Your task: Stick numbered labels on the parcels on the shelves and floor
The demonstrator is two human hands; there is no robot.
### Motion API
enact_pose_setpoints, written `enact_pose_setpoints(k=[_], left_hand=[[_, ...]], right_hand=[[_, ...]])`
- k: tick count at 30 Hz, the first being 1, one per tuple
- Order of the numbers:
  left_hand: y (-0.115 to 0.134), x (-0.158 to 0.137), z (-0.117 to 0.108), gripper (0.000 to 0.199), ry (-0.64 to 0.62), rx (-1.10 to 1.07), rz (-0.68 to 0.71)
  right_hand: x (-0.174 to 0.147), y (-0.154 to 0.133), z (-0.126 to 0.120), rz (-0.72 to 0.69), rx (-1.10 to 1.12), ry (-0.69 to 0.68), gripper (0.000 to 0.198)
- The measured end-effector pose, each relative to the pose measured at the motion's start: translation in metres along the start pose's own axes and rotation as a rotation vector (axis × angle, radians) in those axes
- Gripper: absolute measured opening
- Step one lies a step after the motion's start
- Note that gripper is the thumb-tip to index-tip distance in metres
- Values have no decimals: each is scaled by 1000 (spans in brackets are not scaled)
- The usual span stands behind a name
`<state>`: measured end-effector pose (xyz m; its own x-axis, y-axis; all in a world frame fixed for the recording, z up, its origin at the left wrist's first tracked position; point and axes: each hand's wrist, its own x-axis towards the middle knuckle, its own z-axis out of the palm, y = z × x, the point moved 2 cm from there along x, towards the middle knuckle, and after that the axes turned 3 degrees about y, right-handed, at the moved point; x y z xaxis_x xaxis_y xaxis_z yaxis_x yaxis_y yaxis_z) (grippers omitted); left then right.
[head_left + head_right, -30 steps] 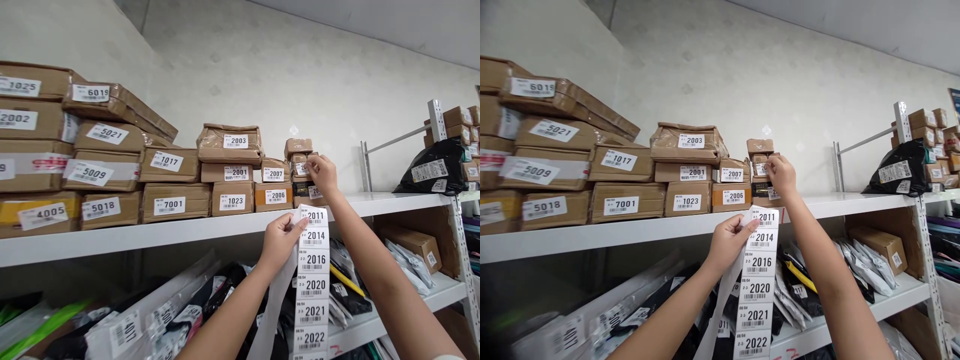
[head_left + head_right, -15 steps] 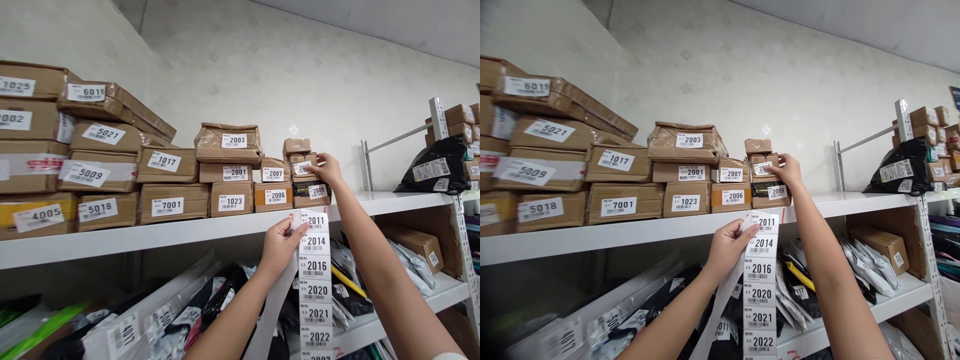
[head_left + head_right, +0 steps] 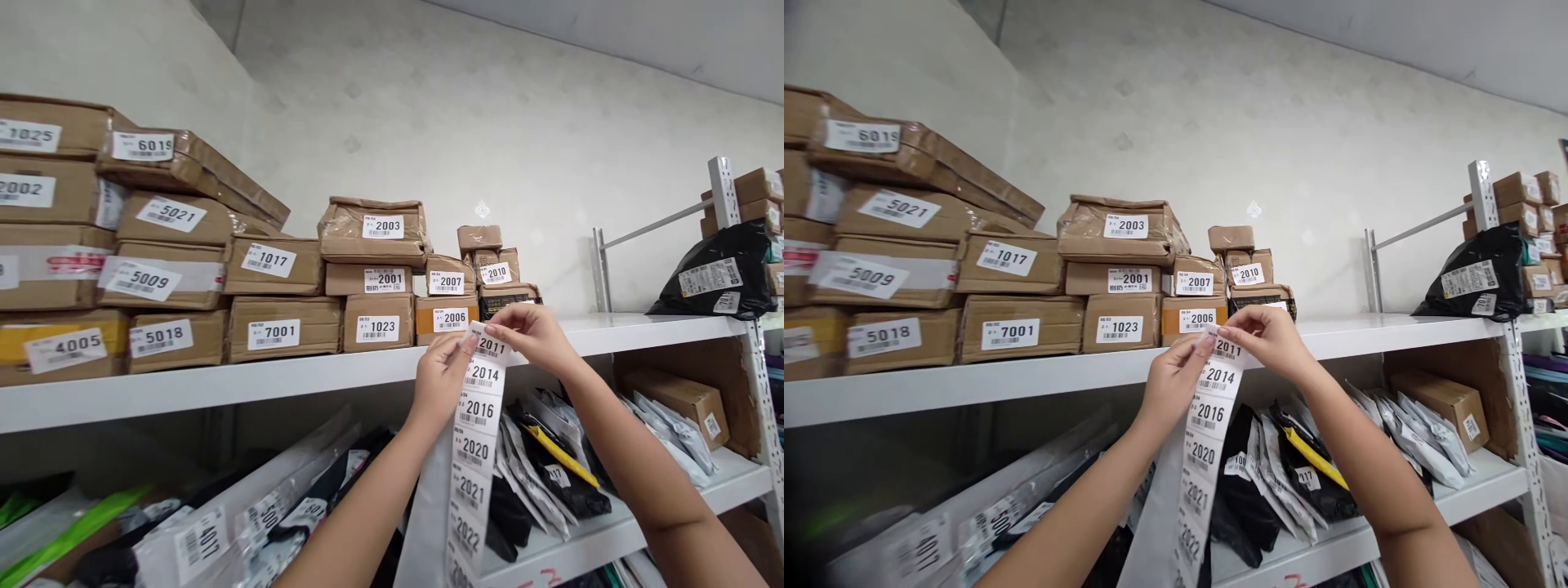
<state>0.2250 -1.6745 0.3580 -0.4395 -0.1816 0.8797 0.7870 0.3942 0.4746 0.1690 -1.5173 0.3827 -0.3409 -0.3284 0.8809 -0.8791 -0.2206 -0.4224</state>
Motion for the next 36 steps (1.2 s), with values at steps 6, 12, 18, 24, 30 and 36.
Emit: enact_pose_setpoints(k=[6, 12, 18, 24, 30, 36], left_hand=[[-1, 9, 15, 47, 29, -240, -175], [1, 31, 26, 49, 187, -118, -75], [6, 44, 7, 49, 299, 8, 100], [2, 49, -2, 50, 189, -170, 25], [-3, 53, 5, 44, 194, -137, 10], [8, 66, 3, 35, 289, 34, 36]], right_hand=[[-4, 8, -9, 29, 84, 205, 36], [7, 16, 1, -119, 74, 490, 23], [40, 5, -17, 13, 27, 391, 27], [42, 2, -6, 64, 133, 130, 33], [46, 13, 9, -49, 140, 265, 32], [59, 7, 18, -276, -100, 383, 6]])
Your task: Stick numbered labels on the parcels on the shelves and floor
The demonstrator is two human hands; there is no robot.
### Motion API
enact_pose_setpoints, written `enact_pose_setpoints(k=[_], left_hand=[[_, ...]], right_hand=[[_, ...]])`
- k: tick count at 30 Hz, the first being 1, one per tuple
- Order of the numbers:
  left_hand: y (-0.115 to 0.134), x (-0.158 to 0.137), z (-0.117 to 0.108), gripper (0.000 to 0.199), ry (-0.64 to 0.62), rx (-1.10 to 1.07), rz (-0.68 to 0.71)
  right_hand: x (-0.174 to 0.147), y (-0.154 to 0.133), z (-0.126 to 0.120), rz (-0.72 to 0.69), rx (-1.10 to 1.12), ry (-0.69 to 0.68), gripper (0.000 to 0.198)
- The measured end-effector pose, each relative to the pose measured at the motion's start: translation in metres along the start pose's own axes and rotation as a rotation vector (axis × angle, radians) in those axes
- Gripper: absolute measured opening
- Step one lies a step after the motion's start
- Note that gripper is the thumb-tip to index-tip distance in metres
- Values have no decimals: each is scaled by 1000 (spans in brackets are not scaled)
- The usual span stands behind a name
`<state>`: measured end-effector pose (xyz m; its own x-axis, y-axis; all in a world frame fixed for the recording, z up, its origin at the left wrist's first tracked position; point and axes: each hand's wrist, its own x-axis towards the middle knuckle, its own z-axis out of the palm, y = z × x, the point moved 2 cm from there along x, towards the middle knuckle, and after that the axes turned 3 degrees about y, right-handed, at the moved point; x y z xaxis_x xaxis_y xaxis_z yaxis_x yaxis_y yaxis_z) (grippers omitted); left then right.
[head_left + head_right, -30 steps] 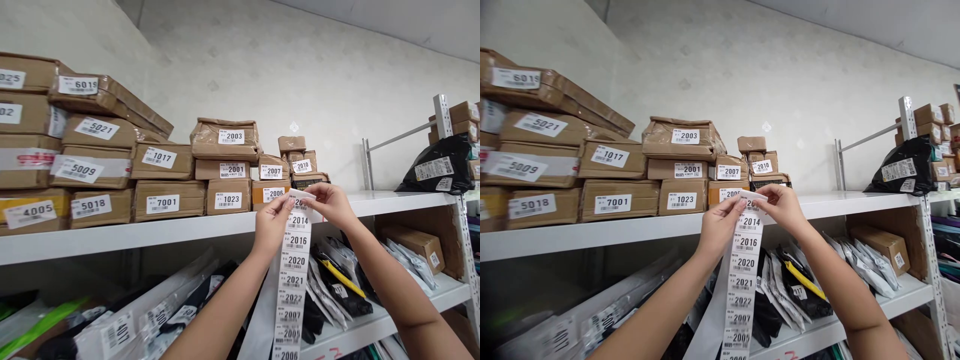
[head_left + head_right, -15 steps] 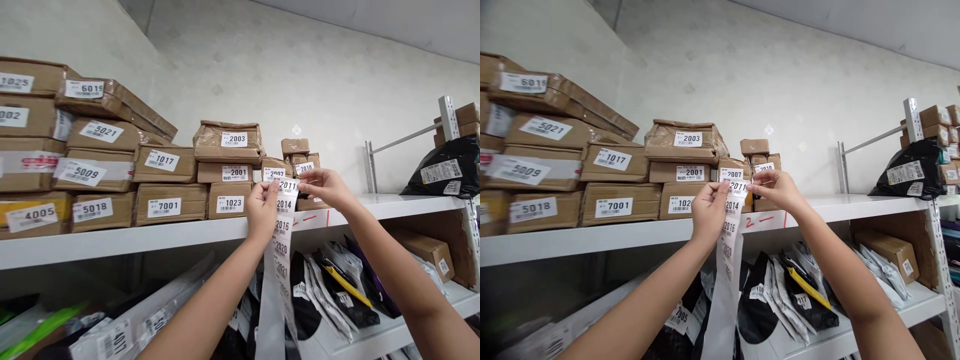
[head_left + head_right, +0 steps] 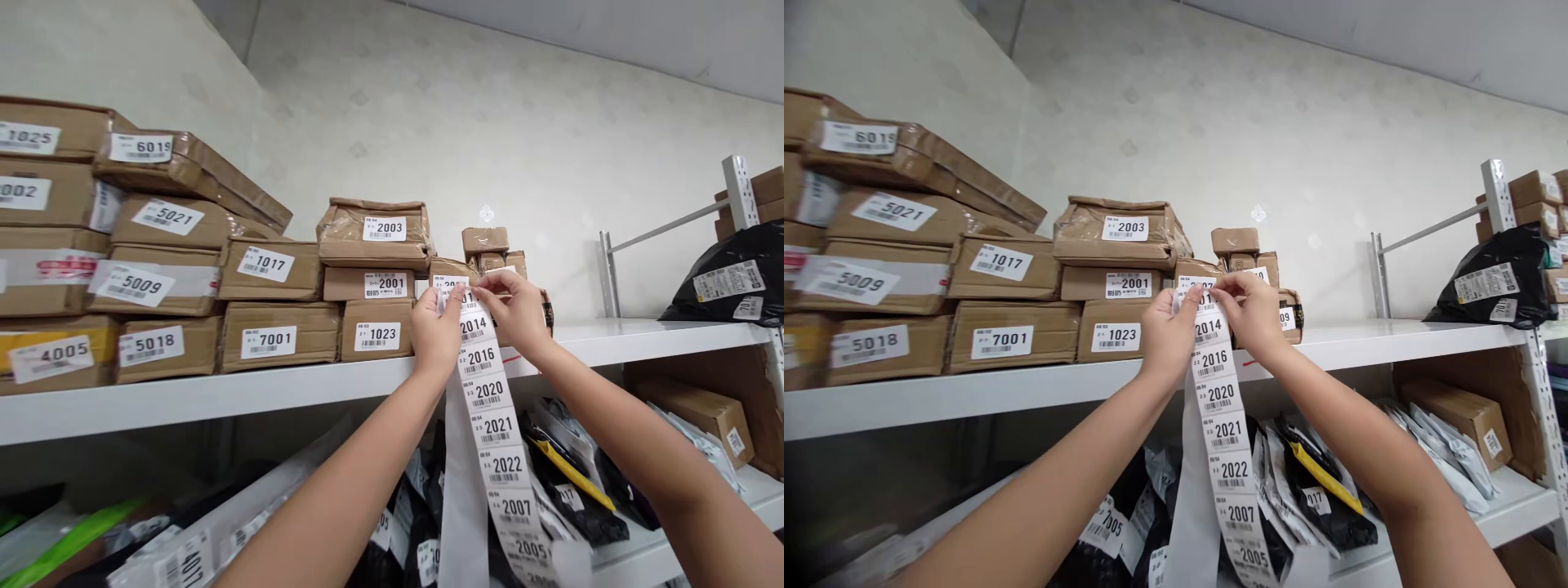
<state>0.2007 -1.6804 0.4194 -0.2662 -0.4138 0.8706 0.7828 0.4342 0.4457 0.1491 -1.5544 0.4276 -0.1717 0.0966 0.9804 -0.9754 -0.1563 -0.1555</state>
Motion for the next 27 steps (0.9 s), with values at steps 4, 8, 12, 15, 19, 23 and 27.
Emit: enact_pose_setpoints(k=[4, 8, 12, 15, 19, 23, 27], left_hand=[[7, 18, 2, 46, 47, 10, 26], [12, 31, 7, 45, 44, -33, 14], [22, 29, 4, 55, -72, 108, 59], [37, 28, 0, 59, -184, 526, 299], [61, 49, 12, 22, -198, 982, 491], [70, 84, 42, 88, -311, 1164, 455], [71, 104, 63, 49, -358, 1264, 474]], right_hand=[[15, -5, 9, -65, -59, 9, 6], [37, -2, 14, -40, -49, 15, 7], [73, 11, -3, 5, -22, 176, 6], [99, 19, -19, 63, -71, 177, 7], [116, 21, -23, 31, -259, 74, 12], [119, 26, -17, -27, -348, 65, 10], [121, 33, -17, -68, -426, 21, 7]])
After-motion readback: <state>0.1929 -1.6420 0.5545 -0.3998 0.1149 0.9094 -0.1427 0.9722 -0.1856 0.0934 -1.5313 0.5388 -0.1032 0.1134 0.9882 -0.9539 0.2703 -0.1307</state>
